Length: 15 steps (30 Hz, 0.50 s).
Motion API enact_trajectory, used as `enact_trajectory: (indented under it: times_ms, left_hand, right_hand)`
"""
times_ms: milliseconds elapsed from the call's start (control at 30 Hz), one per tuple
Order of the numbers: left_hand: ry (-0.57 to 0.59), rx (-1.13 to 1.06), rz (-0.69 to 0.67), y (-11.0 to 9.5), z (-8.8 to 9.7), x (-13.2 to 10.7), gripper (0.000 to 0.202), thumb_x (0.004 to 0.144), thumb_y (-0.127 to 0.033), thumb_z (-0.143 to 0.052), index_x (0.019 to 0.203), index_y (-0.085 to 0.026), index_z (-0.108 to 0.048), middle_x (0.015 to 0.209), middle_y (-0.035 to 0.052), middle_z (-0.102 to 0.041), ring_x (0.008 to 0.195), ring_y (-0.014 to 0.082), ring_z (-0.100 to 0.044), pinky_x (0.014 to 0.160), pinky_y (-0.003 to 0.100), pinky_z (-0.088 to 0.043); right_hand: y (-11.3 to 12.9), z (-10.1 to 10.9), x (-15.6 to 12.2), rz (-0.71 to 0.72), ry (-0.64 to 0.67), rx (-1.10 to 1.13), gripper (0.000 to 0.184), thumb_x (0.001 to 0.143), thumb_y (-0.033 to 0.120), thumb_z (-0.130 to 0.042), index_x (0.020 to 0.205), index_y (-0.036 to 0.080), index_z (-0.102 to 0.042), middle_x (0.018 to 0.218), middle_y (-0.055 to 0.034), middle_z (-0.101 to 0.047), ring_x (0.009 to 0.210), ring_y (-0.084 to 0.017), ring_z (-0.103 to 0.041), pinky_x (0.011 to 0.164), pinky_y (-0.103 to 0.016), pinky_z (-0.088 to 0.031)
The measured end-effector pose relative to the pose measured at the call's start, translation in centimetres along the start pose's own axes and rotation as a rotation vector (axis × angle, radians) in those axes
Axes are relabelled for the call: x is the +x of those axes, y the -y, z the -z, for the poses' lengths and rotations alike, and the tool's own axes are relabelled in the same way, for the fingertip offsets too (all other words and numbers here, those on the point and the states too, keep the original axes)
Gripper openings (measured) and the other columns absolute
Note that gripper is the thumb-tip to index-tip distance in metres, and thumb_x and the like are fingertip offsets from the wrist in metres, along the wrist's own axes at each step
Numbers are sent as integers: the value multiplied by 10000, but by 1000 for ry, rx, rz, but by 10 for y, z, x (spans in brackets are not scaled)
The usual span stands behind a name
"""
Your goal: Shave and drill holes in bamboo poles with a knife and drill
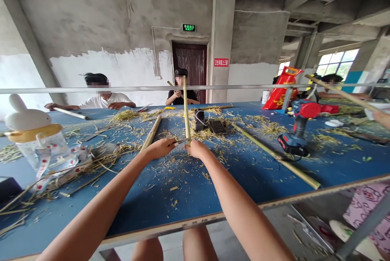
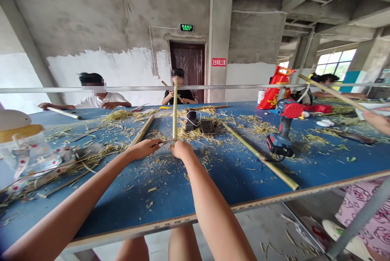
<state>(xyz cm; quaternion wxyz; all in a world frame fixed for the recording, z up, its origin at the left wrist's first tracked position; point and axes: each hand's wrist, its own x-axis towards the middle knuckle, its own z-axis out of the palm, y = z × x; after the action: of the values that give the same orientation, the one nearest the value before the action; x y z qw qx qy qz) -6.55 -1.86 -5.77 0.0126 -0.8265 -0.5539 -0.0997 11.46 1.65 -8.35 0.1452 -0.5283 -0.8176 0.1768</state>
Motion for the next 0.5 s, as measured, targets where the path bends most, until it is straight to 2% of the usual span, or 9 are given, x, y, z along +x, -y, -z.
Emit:
enact_trajectory:
  times_ms: [167, 267, 500]
  left_hand:
    - [74, -35, -35, -2, 3, 1, 442, 854, -437, -291, 1132, -208, -547, 836, 39, -658, 641, 140, -559, 567, 227, -377]
    - [91, -16, -40, -1, 3, 2, 437, 849, -426, -306, 1170, -233, -531, 910, 39, -659, 694, 146, -574, 587, 222, -378]
    - [15, 175, 79, -4, -3, 6, 458, 852, -429, -267, 1257, -303, -440, 867, 42, -660, 672, 173, -581, 510, 232, -328]
  right_hand:
    - [2, 4, -4, -8, 48, -90, 540, 779, 546, -424, 1140, 166, -553, 1096, -134, -594, 971, -277, -568, 759, -355, -453]
    - [4, 5, -5, -22, 85, -134, 539, 792, 522, -415, 1149, 144, -554, 1110, -148, -587, 995, -293, -559, 786, -381, -455]
    - [8, 5, -2, -40, 116, -184, 513, 843, 436, -345, 1171, 93, -540, 1148, -169, -563, 1042, -293, -534, 843, -395, -442]
